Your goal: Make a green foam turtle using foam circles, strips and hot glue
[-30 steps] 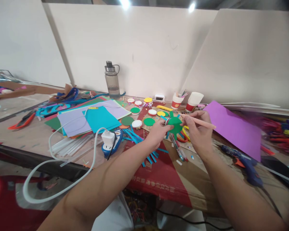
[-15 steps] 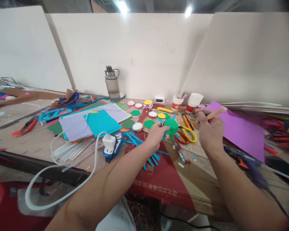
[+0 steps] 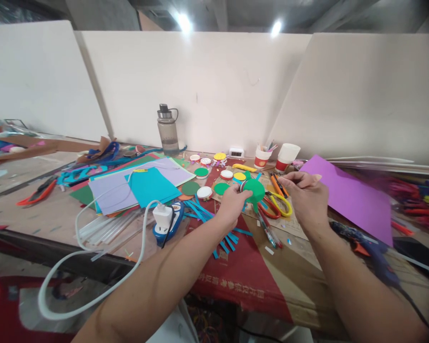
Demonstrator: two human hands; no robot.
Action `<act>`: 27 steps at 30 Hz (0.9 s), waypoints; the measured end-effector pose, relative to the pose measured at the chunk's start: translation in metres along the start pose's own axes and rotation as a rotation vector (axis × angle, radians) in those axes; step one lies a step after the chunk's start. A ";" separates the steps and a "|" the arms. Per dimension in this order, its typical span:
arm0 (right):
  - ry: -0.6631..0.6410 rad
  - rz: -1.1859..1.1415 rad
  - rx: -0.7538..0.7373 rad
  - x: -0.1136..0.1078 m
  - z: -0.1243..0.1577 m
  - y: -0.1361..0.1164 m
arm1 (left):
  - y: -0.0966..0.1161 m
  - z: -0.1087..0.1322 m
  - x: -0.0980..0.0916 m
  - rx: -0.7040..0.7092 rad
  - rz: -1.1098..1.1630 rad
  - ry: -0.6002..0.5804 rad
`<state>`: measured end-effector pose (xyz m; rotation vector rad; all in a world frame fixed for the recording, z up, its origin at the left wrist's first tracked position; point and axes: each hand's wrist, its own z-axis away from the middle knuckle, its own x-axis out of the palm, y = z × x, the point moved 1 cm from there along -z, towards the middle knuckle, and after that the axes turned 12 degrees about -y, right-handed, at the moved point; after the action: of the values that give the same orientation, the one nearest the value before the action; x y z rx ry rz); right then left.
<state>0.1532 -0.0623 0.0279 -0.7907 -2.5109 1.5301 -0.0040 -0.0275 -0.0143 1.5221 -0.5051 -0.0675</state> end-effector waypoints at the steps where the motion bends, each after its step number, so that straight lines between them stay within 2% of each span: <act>1: -0.009 0.008 0.005 0.000 0.000 0.000 | 0.000 0.000 0.000 0.000 0.002 0.003; 8: -0.047 0.066 -0.038 0.000 -0.001 0.002 | -0.001 -0.001 0.000 0.006 0.042 -0.011; 19: -0.031 -0.026 0.112 0.004 0.000 -0.008 | 0.002 0.000 0.000 0.021 0.060 -0.005; 27: -0.049 0.008 0.055 0.001 -0.001 0.002 | 0.001 -0.002 -0.003 0.020 0.055 0.031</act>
<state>0.1539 -0.0601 0.0263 -0.7652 -2.4911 1.6327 -0.0068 -0.0246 -0.0141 1.5259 -0.5238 0.0038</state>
